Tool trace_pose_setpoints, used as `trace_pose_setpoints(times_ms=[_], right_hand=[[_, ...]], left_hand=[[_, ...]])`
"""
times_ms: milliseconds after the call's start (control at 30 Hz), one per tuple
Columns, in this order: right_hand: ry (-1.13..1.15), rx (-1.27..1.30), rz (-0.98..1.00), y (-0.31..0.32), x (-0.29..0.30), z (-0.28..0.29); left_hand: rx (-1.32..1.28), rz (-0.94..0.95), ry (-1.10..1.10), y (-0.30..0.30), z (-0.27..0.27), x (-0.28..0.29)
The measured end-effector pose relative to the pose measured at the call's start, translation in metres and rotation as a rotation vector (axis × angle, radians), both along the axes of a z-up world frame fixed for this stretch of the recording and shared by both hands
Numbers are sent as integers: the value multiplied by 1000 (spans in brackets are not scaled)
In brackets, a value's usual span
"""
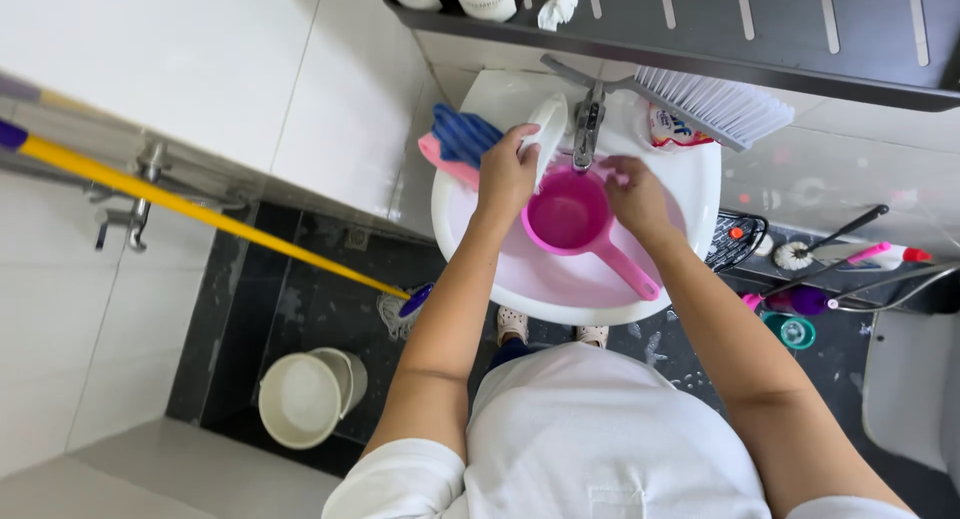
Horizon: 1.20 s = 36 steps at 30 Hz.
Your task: The person cleans a toilet by pouring water from a pink scoop onto the seat and lid, then scrubbing with a white brush. They rinse the brush and scoop at the sink, flush the toilet, and wash their hands.
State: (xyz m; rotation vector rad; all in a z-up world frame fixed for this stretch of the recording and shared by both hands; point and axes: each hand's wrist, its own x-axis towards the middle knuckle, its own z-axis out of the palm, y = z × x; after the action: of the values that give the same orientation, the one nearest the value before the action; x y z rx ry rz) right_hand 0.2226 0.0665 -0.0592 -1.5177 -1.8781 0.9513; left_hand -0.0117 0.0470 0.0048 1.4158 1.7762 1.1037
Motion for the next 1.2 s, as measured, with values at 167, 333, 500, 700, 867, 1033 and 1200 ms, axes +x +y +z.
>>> trace_pose_setpoints(times_ms=[167,333,500,700,867,1033,1200], right_hand=[[-90,265,-69,29,-43,69],[-390,231,17,38,-58,72],[-379,306,-127,39,-46,46],[-197,308,-213,23,-50,35],[89,-251,-339,-12,-41,4],[522,-560,-285,-32,-15,-66],[708,-768,-413,-21,-24,-68]], left_hand=[[24,29,-202,57,-77,-4],[109,-17,-385,64,-110,-2],[551,9,160,33,-63,-14],[149,-259,-139,18,-139,12],[-354,-362,-565,30,-189,61],[-470,-311,-997,37,-216,79],[-428,-325,-1089,19,-180,63]])
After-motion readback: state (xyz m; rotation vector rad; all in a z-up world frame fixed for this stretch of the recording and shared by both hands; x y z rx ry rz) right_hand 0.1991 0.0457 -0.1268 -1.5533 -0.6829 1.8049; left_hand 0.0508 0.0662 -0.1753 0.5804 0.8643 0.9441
